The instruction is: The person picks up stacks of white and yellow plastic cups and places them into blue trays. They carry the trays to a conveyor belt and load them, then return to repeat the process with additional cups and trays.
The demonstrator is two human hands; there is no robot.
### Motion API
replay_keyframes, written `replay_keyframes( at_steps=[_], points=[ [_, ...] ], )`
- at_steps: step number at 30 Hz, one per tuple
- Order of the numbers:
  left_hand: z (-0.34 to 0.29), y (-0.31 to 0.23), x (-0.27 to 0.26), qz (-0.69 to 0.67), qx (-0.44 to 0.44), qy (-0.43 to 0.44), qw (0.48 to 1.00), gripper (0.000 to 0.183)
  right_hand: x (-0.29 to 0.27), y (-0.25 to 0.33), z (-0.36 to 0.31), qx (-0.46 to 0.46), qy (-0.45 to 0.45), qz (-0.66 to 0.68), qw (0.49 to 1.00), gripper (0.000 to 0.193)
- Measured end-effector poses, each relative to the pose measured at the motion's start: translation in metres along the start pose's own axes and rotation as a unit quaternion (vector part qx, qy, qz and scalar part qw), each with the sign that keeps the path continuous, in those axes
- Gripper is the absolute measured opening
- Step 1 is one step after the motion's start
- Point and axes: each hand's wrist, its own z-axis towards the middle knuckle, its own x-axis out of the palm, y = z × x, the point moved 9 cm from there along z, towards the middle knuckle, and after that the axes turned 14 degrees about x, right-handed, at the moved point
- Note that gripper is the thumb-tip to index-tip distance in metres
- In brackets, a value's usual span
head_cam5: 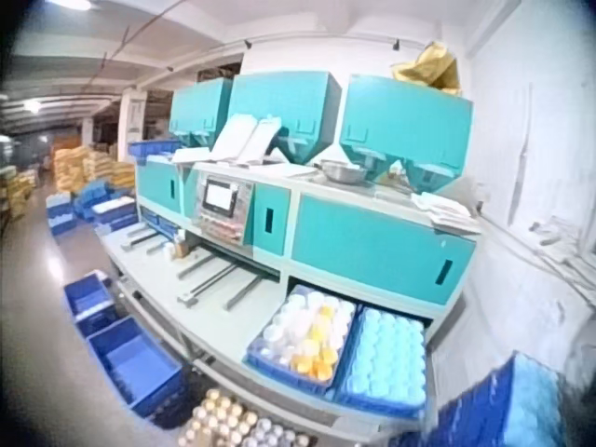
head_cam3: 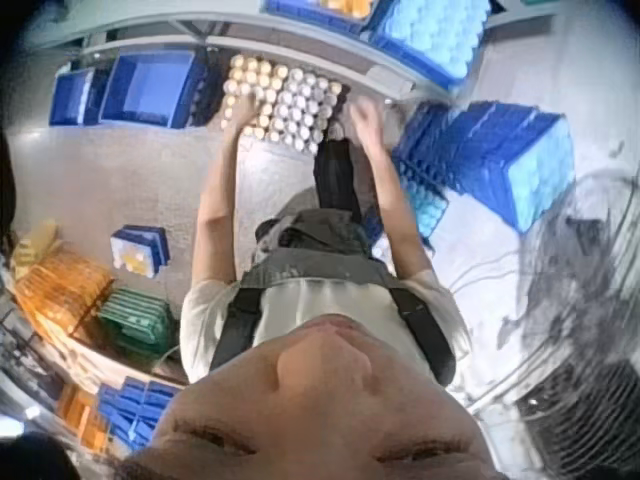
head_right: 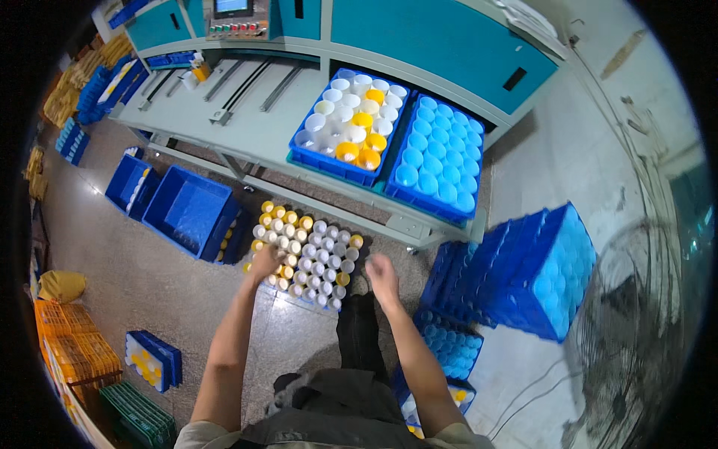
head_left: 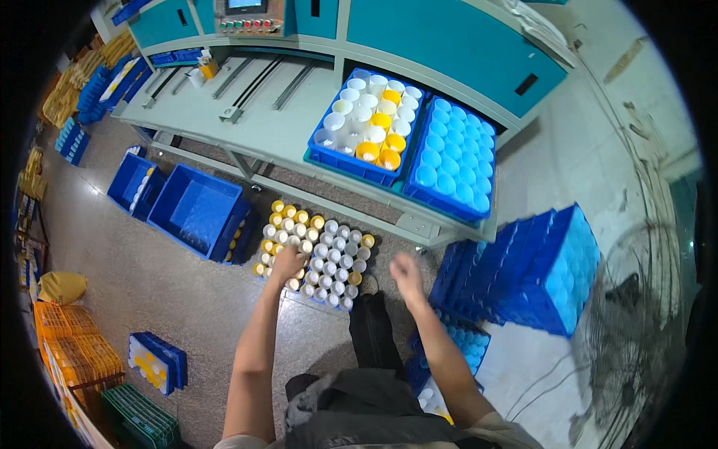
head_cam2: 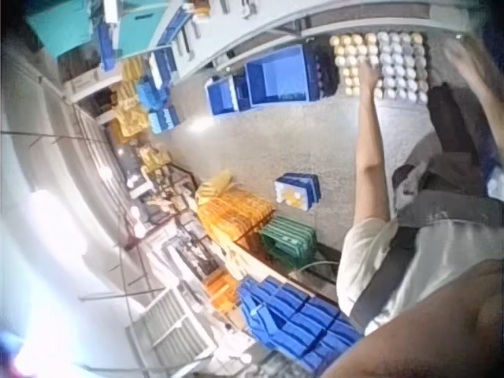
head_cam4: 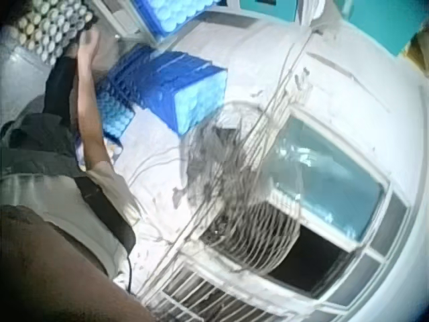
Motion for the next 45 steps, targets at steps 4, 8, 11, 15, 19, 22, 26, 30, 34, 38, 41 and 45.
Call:
replay_keyframes(
  at_steps=[4, 8, 11, 15, 19, 22, 26, 30, 34, 38, 41, 45],
  points=[
    [0.211, -0.131, -0.082, 0.077, 0.181, -0.184, 0.963, 0.061, 0.032, 0.239, 0.095, -0.167, -0.012, -0.027, 0.986, 0.054],
    [0.348, -0.124, -0.050, 0.212, 0.085, -0.023, 0.973, 0.083, 0.071, 0.312, 0.184, -0.217, -0.086, -0.234, 0.944, 0.077],
    [0.378, -0.103, -0.018, 0.197, 0.063, 0.095, 0.974, 0.081, 0.096, 0.294, 0.236, -0.090, -0.063, -0.282, 0.953, 0.086],
    [0.389, -0.089, -0.001, 0.167, 0.103, 0.101, 0.975, 0.088, 0.103, 0.297, 0.248, 0.010, -0.044, -0.351, 0.935, 0.082],
    [0.368, -0.143, -0.040, 0.115, 0.206, -0.012, 0.972, 0.069, 0.072, 0.317, 0.230, -0.137, -0.107, -0.356, 0.918, 0.079],
    [0.297, -0.185, -0.093, 0.048, 0.219, -0.143, 0.964, 0.064, 0.058, 0.351, 0.147, -0.294, -0.131, -0.316, 0.893, 0.073],
    [0.192, -0.227, -0.118, -0.060, 0.253, -0.190, 0.947, 0.048, 0.030, 0.342, 0.031, -0.253, -0.223, -0.319, 0.886, 0.074],
    [0.099, -0.192, -0.068, -0.092, 0.132, -0.052, 0.986, 0.045, 0.041, 0.251, -0.036, -0.160, -0.179, -0.370, 0.898, 0.072],
    [0.017, -0.084, 0.065, -0.059, 0.024, 0.065, 0.996, 0.053, 0.086, 0.082, -0.026, 0.015, -0.022, -0.364, 0.931, 0.076],
    [-0.031, 0.033, 0.173, -0.069, -0.062, 0.127, 0.988, 0.059, 0.143, -0.108, 0.015, 0.076, 0.060, -0.376, 0.921, 0.080],
    [-0.043, 0.112, 0.237, -0.037, -0.040, 0.114, 0.992, 0.056, 0.190, -0.176, 0.051, 0.098, 0.067, -0.355, 0.927, 0.080],
    [-0.039, 0.177, 0.287, -0.003, -0.017, 0.090, 0.996, 0.053, 0.215, -0.258, 0.089, 0.086, 0.032, -0.319, 0.943, 0.082]
  ],
)
